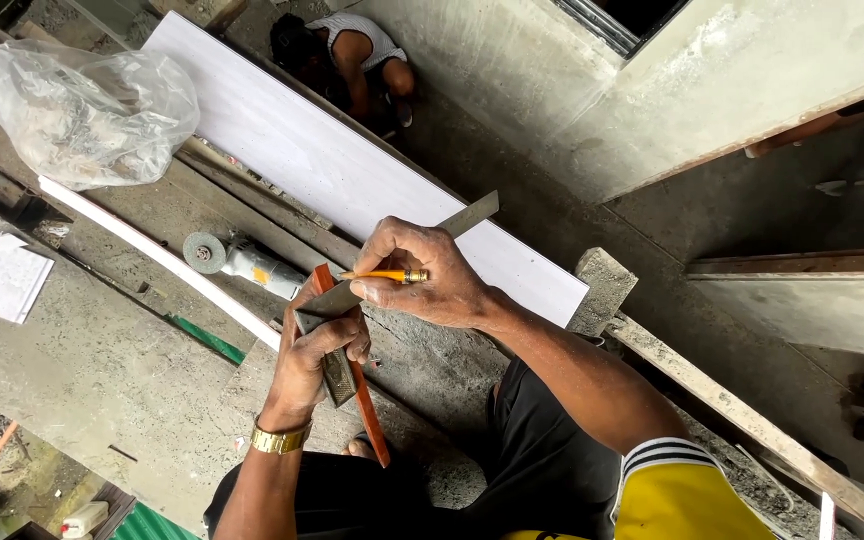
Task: The person uses a try square and pencil to mark a straight line on a white wooden plank. They repeatedly reposition the square and draw along its edge to ensure accuracy.
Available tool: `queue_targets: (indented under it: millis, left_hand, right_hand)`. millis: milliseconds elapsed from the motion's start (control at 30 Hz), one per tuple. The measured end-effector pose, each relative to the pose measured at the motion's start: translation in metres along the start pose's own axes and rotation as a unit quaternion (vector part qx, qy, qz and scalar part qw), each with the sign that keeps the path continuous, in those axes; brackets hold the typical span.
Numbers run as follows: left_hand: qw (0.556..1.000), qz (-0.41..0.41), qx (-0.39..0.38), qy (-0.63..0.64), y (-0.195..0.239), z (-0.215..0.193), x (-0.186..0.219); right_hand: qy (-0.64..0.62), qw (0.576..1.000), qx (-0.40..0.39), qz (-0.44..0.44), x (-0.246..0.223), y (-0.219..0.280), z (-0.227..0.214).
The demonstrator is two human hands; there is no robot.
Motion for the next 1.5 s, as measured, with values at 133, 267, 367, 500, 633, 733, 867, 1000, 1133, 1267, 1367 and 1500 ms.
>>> queue_targets:
  millis: [133,267,367,500,633,733,867,1000,1133,1267,1367,1500]
  left_hand:
    - [1.000,0.004,-0.006,-0.002,-0.001,0.005,0.004]
    - [1.000,0.006,-0.007,-0.003,-0.001,0.004,0.004]
    - [1.000,0.010,-0.010,-0.004,-0.002,0.006,0.005]
    - [1.000,0.005,0.001,-0.005,-0.002,0.005,0.003]
    - [1.000,0.003,0.003,-0.004,-0.001,0.001,0.001]
    - [1.000,0.005,-0.003,-0.011,-0.002,0.004,0.004]
    - [1.000,0.006,0.000,-0.017,-0.002,0.007,0.007]
    - [1.000,0.002,0.007,-0.016,-0.002,0.008,0.008]
    - [1.000,0.006,0.018,-0.020,0.005,0.009,0.010]
    - [0.999,0.002,0.027,-0.035,-0.001,0.010,0.009]
    - [1.000,0.003,0.026,-0.013,-0.003,0.020,0.015]
    - [0.999,-0.017,0.027,0.009,-0.005,0.017,0.007]
  right_hand:
    - [-0.001,1.000,0.000,0.000,0.006,0.002,-0.001]
    - [-0.004,1.000,0.001,-0.002,0.006,0.002,0.000]
    - [-0.009,1.000,0.006,-0.001,0.008,0.003,-0.001]
    - [-0.009,1.000,0.007,0.004,0.009,0.003,-0.001]
    - [-0.010,1.000,0.004,0.007,0.013,0.004,-0.002]
    - [-0.009,1.000,0.003,0.006,0.012,0.003,-0.001]
    - [-0.013,1.000,0.009,-0.002,0.008,0.001,-0.001]
    - [-0.015,1.000,0.010,-0.002,0.007,0.000,-0.002]
    - [-0.021,1.000,0.015,-0.004,0.002,-0.001,0.002]
    - [-0.002,1.000,0.003,-0.010,0.003,-0.003,-0.014]
    - [0.043,0.999,0.005,-0.013,0.004,-0.003,-0.022]
    - [0.053,0.998,0.003,-0.035,0.004,-0.002,-0.025]
Point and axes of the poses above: each hand's wrist, its own y-axis away from the middle knuckle, its own z-axis out of the palm, x = y × z, the point moved 5 cm from there along -y, towards the middle knuckle, and after that the axes turned 1 degree about -y, right-handed, at the moved point
